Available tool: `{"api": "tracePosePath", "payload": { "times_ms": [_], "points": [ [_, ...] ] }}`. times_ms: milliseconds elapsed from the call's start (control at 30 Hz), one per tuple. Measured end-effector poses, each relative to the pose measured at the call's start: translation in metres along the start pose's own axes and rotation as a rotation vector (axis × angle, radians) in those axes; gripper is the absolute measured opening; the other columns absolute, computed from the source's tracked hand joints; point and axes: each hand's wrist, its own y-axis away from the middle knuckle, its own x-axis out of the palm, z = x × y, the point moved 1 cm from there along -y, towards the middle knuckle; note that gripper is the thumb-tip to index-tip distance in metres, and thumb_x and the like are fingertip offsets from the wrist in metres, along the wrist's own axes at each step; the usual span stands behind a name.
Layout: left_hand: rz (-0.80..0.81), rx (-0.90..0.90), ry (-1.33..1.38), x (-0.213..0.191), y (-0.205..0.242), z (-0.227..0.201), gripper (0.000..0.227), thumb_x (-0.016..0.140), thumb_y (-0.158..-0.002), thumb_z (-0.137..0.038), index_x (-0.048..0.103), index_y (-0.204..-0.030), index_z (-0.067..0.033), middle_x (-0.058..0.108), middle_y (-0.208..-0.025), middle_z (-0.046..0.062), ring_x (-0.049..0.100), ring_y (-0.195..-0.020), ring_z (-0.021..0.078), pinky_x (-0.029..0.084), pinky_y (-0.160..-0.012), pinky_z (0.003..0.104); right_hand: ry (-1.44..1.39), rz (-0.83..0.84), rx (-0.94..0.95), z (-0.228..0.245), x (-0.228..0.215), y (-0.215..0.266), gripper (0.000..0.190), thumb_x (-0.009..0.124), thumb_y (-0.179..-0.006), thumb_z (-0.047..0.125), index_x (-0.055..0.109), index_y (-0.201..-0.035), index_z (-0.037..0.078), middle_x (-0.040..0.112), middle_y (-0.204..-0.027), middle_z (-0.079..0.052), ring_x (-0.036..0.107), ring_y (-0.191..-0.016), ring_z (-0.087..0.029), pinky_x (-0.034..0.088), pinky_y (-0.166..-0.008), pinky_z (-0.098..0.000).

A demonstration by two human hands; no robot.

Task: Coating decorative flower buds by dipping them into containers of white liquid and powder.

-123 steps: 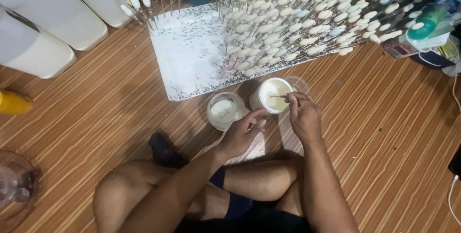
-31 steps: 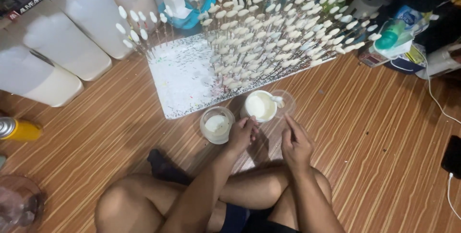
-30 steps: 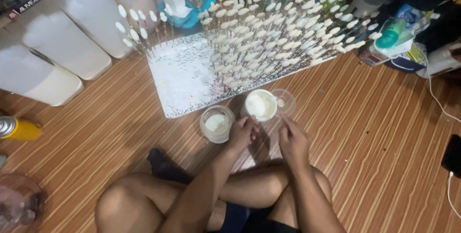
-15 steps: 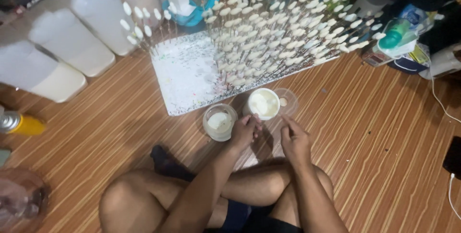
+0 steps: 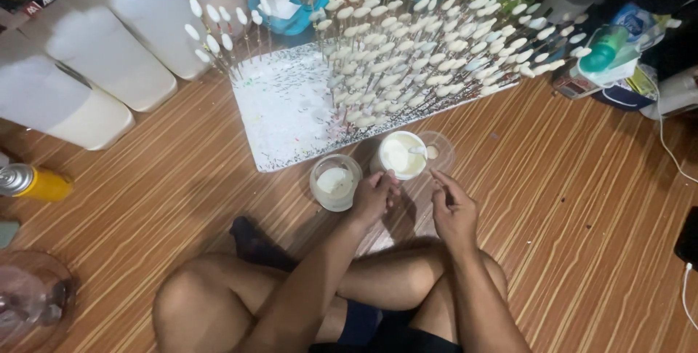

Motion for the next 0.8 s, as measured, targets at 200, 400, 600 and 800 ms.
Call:
{"api": "tracePosePath", "payload": {
  "times_ms": [200,400,600,800],
  "points": [
    [0.024,0.036,-0.013,0.0,0.006,-0.01,0.036,0.053,-0.107,-0.032,0.071,-0.098,-0.0023,0.071,-0.079,0.012,0.062,-0.054,0.0134,0.049,-0.049,0.024,0.105,-0.188,-0.348,-0.043,0.0,0.001,0.038,0.063,-0.091,-0.007,0.081,-0.119,0.009,0.079,-0.105,-0.017,0.075,-0.093,-0.034,0.057,-0.079,-0.0384],
    [0.051,0.047,-0.146,-0.012,0.01,-0.012,0.035,0.053,-0.107,-0.033,0.071,-0.097,-0.0036,0.071,-0.078,0.013,0.063,-0.053,0.0161,0.051,-0.053,0.028,0.223,-0.064,-0.226,0.0,-0.001,0.001,0.036,0.065,-0.087,-0.003,0.08,-0.115,0.013,0.079,-0.102,-0.015,0.075,-0.094,-0.037,0.058,-0.078,-0.0463],
    [0.09,0.079,-0.207,-0.032,0.033,-0.056,0.03,0.05,-0.104,-0.024,0.072,-0.1,-0.0042,0.072,-0.076,0.012,0.064,-0.052,0.0149,0.051,-0.053,0.027,0.332,0.065,-0.22,-0.023,0.002,-0.005,0.029,0.066,-0.087,0.005,0.081,-0.109,0.014,0.078,-0.093,-0.017,0.073,-0.09,-0.04,0.059,-0.076,-0.0498],
    [0.039,0.183,-0.214,-0.076,0.081,-0.146,0.029,0.051,-0.104,-0.022,0.07,-0.097,-0.0021,0.069,-0.07,0.013,0.057,-0.046,0.0158,0.049,-0.049,0.024,0.192,-0.166,-0.35,-0.037,-0.002,0.001,0.037,0.064,-0.09,-0.005,0.08,-0.118,0.013,0.079,-0.102,-0.013,0.075,-0.094,-0.034,0.059,-0.08,-0.0424]
  ]
}}
